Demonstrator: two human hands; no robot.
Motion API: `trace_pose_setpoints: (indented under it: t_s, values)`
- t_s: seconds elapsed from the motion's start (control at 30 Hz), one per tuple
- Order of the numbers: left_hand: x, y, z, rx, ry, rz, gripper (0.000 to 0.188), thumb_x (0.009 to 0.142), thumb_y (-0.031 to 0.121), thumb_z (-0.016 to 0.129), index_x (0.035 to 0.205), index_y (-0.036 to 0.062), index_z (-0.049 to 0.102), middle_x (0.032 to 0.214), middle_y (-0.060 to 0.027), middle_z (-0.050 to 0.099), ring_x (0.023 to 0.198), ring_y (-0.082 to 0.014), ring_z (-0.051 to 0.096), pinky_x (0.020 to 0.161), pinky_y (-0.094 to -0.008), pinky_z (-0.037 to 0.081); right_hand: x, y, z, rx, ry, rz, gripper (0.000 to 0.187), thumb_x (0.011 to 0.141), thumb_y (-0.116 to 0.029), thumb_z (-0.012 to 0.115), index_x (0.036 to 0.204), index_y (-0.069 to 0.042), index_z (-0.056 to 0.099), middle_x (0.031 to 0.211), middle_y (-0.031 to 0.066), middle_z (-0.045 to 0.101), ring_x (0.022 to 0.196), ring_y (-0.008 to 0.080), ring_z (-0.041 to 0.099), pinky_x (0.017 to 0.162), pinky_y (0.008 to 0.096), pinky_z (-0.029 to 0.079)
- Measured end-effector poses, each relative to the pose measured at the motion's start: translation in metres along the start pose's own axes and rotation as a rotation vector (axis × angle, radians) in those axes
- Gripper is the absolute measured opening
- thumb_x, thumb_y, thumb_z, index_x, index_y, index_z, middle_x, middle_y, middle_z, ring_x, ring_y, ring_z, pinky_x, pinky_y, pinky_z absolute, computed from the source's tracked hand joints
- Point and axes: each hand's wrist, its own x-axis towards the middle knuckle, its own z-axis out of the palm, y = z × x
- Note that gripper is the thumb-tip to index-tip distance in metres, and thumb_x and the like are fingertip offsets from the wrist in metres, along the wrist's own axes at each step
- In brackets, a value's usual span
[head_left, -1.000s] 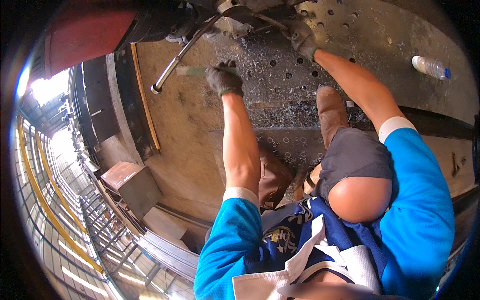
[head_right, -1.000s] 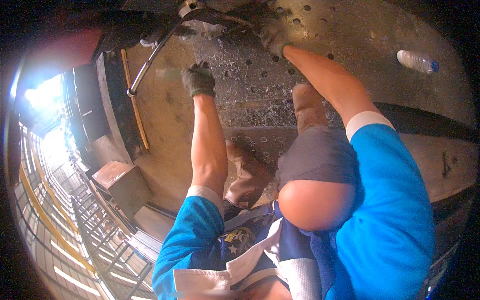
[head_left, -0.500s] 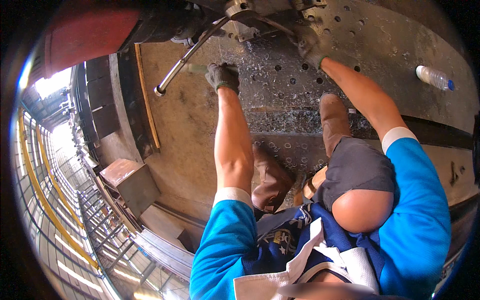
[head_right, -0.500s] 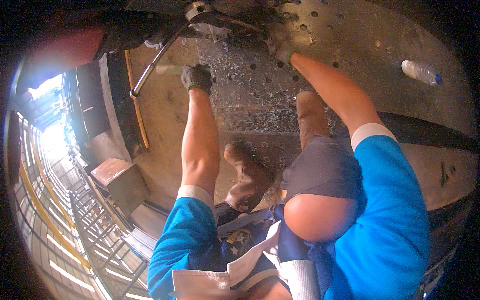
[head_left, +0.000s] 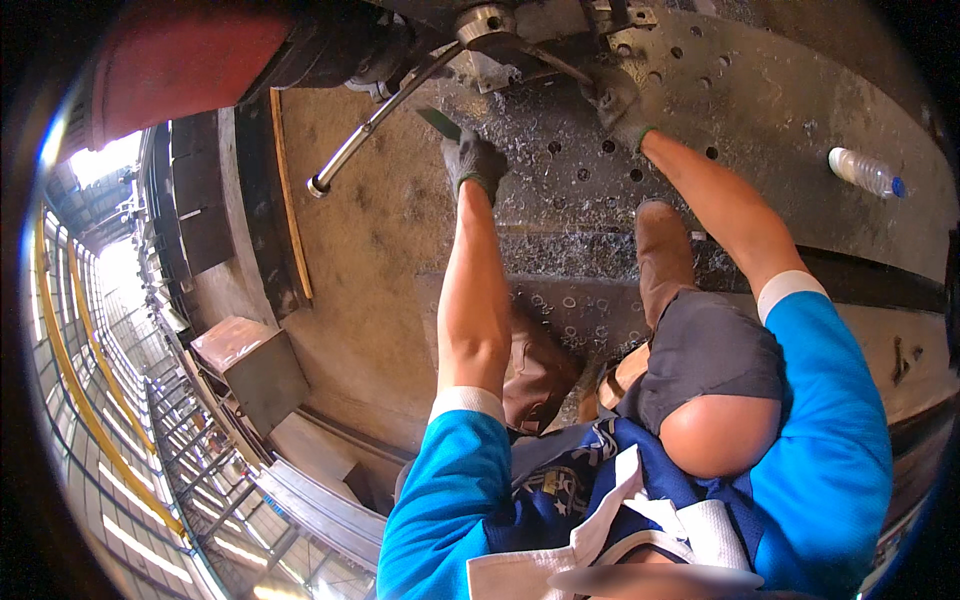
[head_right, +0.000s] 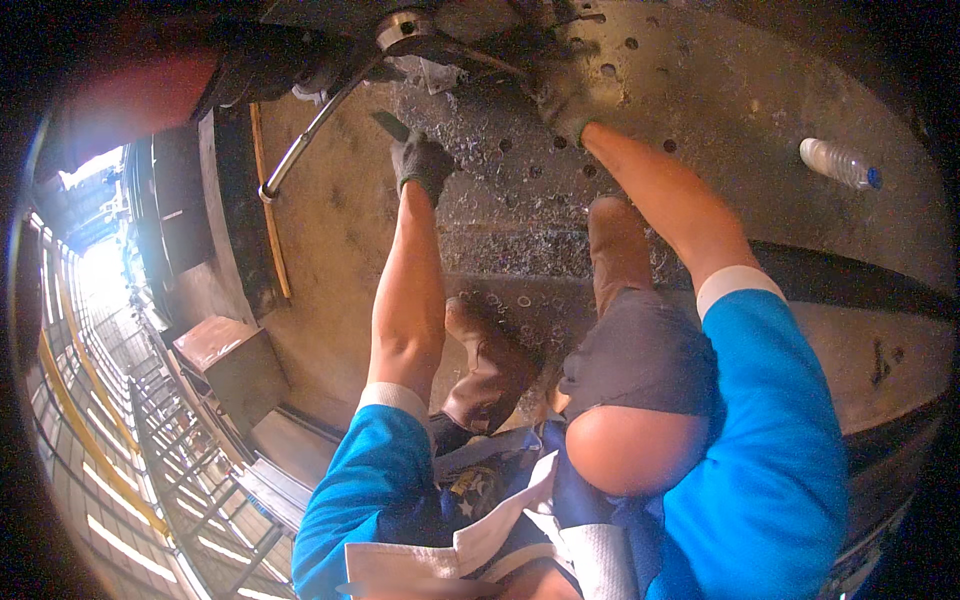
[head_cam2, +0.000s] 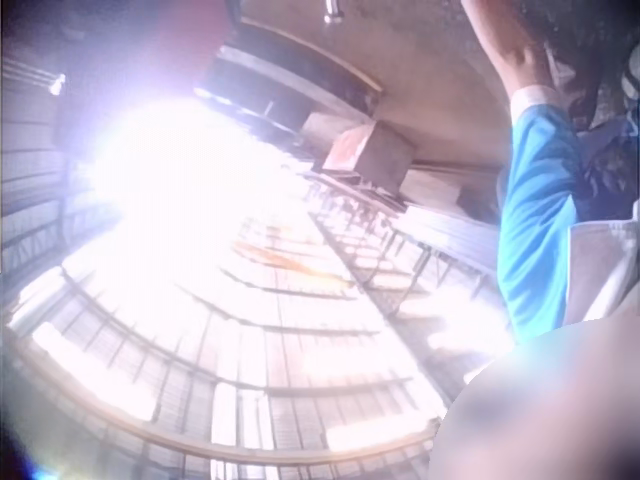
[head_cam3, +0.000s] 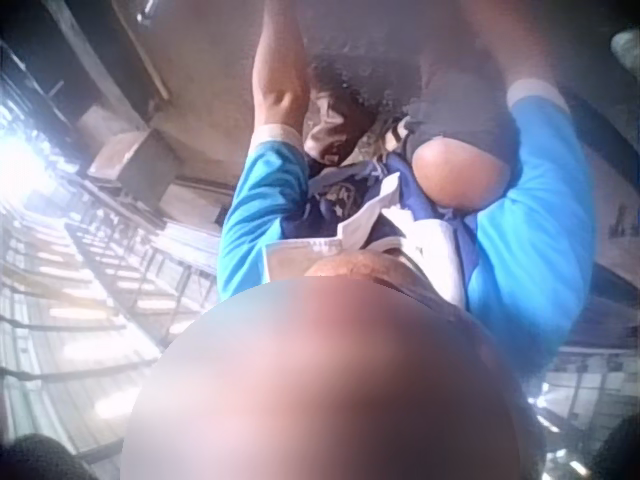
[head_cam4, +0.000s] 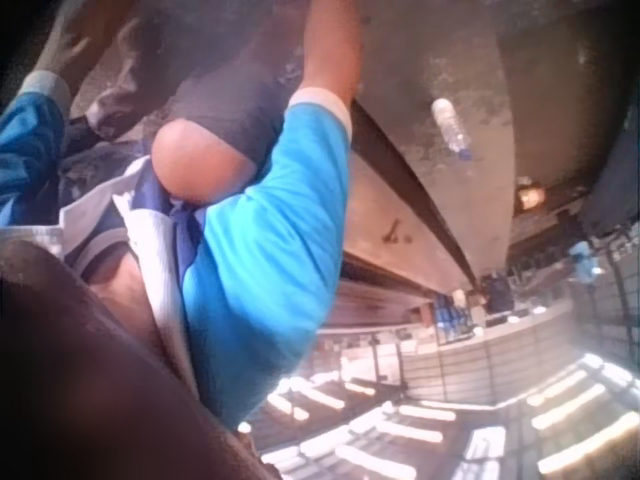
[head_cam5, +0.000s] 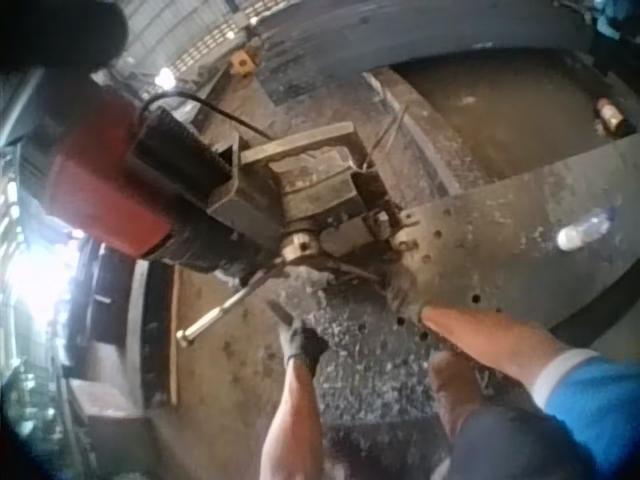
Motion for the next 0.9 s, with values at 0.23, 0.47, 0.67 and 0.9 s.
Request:
trace_pose_setpoints:
  t_s: [0.23, 0.47, 0.67, 0.9]
  values:
    - [0.000, 0.009, 0.012, -0.134, 0.030, -0.008, 0.009, 0.098, 0.020, 0.055, 0.101, 0.0118, 0.057, 0.066, -0.0049, 0.054, 0.050, -0.0251, 0.055, 0.043, -0.0435, 0.043, 0.000, 0.008, 0.002, 0.043, -0.003, 0.063, 0.012, 0.096, -0.012, 0.059, 0.101, -0.004, 0.067, 0.083, 0.0116, 0.065, 0.075, 0.0230, 0.060, 0.068, 0.0379, 0.047]
    - [-0.018, 0.010, -0.009, -0.003, 0.074, -0.223, 0.025, 0.091, 0.014, 0.058, 0.112, 0.0020, 0.064, 0.092, -0.0170, 0.071, 0.074, -0.0334, 0.070, 0.062, -0.0467, 0.056, 0.004, 0.005, 0.003, -0.218, 0.055, -0.114, 0.012, 0.097, -0.013, 0.059, 0.100, -0.004, 0.066, 0.080, 0.0110, 0.062, 0.073, 0.0240, 0.058, 0.069, 0.0381, 0.045]
    - [-0.038, 0.010, 0.009, -0.806, 0.159, 0.092, 0.006, 0.094, 0.016, 0.054, 0.097, 0.0131, 0.049, 0.065, -0.0035, 0.048, 0.055, -0.0223, 0.053, 0.046, -0.0430, 0.040, -0.007, -0.074, -0.006, -0.210, -0.027, 0.016, 0.017, 0.098, -0.017, 0.055, 0.099, -0.003, 0.065, 0.079, 0.0102, 0.061, 0.071, 0.0235, 0.055, 0.067, 0.0383, 0.044]
    - [-0.050, 0.027, 0.018, -0.960, 0.007, -0.061, 0.015, 0.096, 0.019, 0.055, 0.091, 0.0153, 0.042, 0.063, -0.0039, 0.047, 0.053, -0.0232, 0.051, 0.043, -0.0416, 0.039, -0.006, -0.089, -0.005, -0.354, 0.035, -0.163, 0.016, 0.099, -0.013, 0.054, 0.102, -0.002, 0.064, 0.085, 0.0089, 0.062, 0.073, 0.0191, 0.054, 0.067, 0.0354, 0.045]
